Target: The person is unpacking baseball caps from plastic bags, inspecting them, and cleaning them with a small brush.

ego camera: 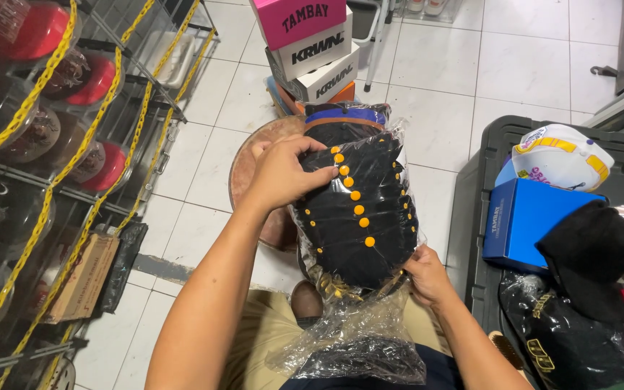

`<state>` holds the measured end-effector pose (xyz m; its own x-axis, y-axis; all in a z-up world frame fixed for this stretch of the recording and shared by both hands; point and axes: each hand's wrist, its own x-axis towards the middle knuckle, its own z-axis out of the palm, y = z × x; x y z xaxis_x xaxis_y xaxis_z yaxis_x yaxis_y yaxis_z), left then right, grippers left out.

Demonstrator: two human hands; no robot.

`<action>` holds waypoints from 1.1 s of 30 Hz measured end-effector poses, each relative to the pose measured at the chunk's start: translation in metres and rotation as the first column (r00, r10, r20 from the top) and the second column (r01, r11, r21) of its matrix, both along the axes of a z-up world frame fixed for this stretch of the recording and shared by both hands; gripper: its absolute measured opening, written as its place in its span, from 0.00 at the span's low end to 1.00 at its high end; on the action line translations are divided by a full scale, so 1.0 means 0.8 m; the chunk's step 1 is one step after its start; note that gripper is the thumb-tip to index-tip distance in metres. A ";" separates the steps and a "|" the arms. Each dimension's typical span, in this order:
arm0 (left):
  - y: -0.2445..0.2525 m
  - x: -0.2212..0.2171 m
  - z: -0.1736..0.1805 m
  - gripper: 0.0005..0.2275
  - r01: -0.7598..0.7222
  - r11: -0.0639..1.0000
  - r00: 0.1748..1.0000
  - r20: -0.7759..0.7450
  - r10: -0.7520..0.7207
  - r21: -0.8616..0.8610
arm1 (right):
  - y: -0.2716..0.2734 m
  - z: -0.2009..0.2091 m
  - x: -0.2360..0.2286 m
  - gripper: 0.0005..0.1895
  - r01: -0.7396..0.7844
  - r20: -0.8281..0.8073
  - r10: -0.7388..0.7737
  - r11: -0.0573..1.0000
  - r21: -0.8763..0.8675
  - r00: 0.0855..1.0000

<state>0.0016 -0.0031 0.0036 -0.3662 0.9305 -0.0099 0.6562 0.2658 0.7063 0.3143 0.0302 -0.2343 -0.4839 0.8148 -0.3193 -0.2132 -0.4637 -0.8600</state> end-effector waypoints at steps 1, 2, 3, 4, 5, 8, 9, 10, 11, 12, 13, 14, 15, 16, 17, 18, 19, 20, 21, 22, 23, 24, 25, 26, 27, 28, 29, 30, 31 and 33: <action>-0.002 0.000 0.001 0.20 -0.001 1.000 1.000 0.000 0.001 -0.001 | -0.001 0.003 -0.001 0.17 -0.001 0.000 0.001 1.000 -0.001 1.000; -0.004 0.001 0.002 0.20 0.002 1.000 1.000 -0.018 -0.002 0.010 | -0.002 0.006 -0.002 0.17 0.003 -0.001 -0.003 1.000 0.001 1.000; -0.006 0.002 0.003 0.20 0.005 1.000 0.999 -0.036 -0.005 0.021 | -0.002 0.009 -0.003 0.17 0.007 -0.002 -0.007 1.000 0.003 1.000; -0.007 0.002 0.004 0.20 0.005 1.000 0.999 -0.036 -0.005 0.021 | -0.002 0.008 -0.003 0.17 0.007 -0.002 -0.007 1.000 0.003 1.000; -0.008 0.002 0.004 0.22 0.013 1.000 1.000 -0.027 -0.012 0.026 | -0.002 0.006 -0.002 0.17 0.010 -0.007 -0.010 1.000 -0.002 1.000; -0.011 0.004 0.006 0.25 0.031 0.999 0.999 -0.032 -0.030 0.034 | -0.001 -0.001 0.000 0.17 0.012 -0.009 -0.012 1.000 -0.007 1.000; -0.012 0.005 0.007 0.28 0.042 0.998 0.998 -0.045 -0.040 0.037 | -0.001 -0.003 0.001 0.16 0.011 -0.006 -0.011 1.000 -0.008 1.000; -0.011 0.004 0.006 0.28 0.042 0.998 0.998 -0.046 -0.041 0.038 | -0.001 0.004 -0.001 0.16 0.011 -0.007 -0.011 1.000 -0.007 1.000; -0.011 0.003 0.006 0.28 0.041 0.998 0.998 -0.048 -0.039 0.038 | -0.001 0.011 -0.004 0.16 0.014 -0.009 -0.014 1.000 -0.009 1.000; -0.011 0.003 0.004 0.28 0.039 0.999 0.998 -0.048 -0.037 0.036 | -0.002 0.018 -0.005 0.16 0.016 -0.009 -0.016 1.000 -0.014 1.000; -0.012 0.005 0.004 0.28 0.039 0.999 0.998 -0.046 -0.037 0.034 | -0.004 0.018 -0.004 0.16 0.016 -0.007 -0.016 1.000 -0.015 1.000; -0.012 0.005 0.006 0.29 0.037 0.999 0.997 -0.069 -0.035 0.033 | -0.004 0.019 -0.004 0.16 0.018 -0.009 -0.018 1.000 -0.013 1.000; -0.012 0.006 0.008 0.30 0.035 0.999 0.995 -0.092 -0.032 0.031 | -0.004 0.019 -0.005 0.16 0.021 -0.011 -0.021 1.000 -0.010 1.000; -0.013 0.006 0.006 0.30 0.035 0.999 0.995 -0.092 -0.032 0.031 | -0.004 0.020 -0.005 0.16 0.020 -0.010 -0.021 1.000 -0.010 1.000; -0.013 0.006 0.004 0.32 0.045 0.998 0.996 -0.075 -0.042 0.047 | -0.004 0.021 -0.005 0.14 0.023 -0.014 -0.023 1.000 -0.001 1.000; -0.015 0.006 0.003 0.34 0.056 0.996 0.997 -0.059 -0.053 0.063 | -0.005 0.022 -0.005 0.13 0.025 -0.018 -0.025 1.000 0.008 1.000; -0.015 0.007 0.003 0.34 0.056 0.996 0.997 -0.058 -0.053 0.062 | -0.005 0.019 -0.004 0.13 0.025 -0.018 -0.025 1.000 0.008 1.000; -0.016 0.009 0.004 0.35 0.060 0.996 0.995 -0.081 -0.055 0.060 | -0.005 0.016 -0.004 0.13 0.029 -0.018 -0.028 1.000 0.011 0.999; -0.016 0.010 0.004 0.36 0.063 0.996 0.993 -0.104 -0.057 0.057 | -0.004 0.014 -0.005 0.13 0.032 -0.018 -0.032 0.999 0.015 0.999; -0.016 0.010 0.004 0.36 0.063 0.996 0.993 -0.104 -0.056 0.057 | -0.005 0.019 -0.006 0.13 0.031 -0.017 -0.031 0.999 0.015 0.999; -0.016 0.009 0.003 0.36 0.064 0.996 0.991 -0.123 -0.056 0.062 | -0.006 0.025 -0.008 0.13 0.033 -0.018 -0.033 0.999 0.015 0.999; -0.016 0.009 0.002 0.37 0.067 0.996 0.988 -0.141 -0.057 0.066 | -0.007 0.030 -0.009 0.13 0.037 -0.018 -0.036 0.999 0.015 0.999; -0.016 0.010 0.001 0.37 0.068 0.995 0.988 -0.140 -0.058 0.066 | -0.009 0.036 -0.010 0.13 0.038 -0.017 -0.037 0.999 0.015 0.999; -0.016 0.010 -0.001 0.37 0.070 0.994 0.986 -0.154 -0.058 0.078 | -0.010 0.043 -0.011 0.14 0.037 -0.013 -0.037 0.999 0.013 0.999; -0.016 0.010 -0.002 0.37 0.073 0.993 0.984 -0.168 -0.057 0.089 | -0.012 0.049 -0.012 0.14 0.037 -0.010 -0.037 0.999 0.011 0.999; -0.017 0.011 -0.001 0.37 0.072 0.993 0.984 -0.168 -0.057 0.089 | -0.010 0.040 -0.010 0.14 0.037 -0.010 -0.037 0.999 0.011 0.999; -0.018 0.012 -0.001 0.38 0.076 0.993 0.986 -0.153 -0.062 0.091 | -0.007 0.030 -0.008 0.13 0.031 -0.026 -0.031 0.999 0.011 0.999; -0.019 0.013 -0.001 0.38 0.081 0.992 0.988 -0.137 -0.068 0.093 | -0.005 0.021 -0.006 0.13 0.027 -0.041 -0.027 1.000 0.010 0.999; -0.020 0.013 -0.001 0.38 0.081 0.992 0.988 -0.136 -0.068 0.094 | -0.006 0.027 -0.008 0.13 0.028 -0.040 -0.027 1.000 0.011 0.999; -0.023 0.014 -0.002 0.43 0.093 0.991 0.990 -0.117 -0.082 0.097 | -0.010 0.038 -0.010 0.12 0.028 -0.060 -0.028 1.000 0.009 0.998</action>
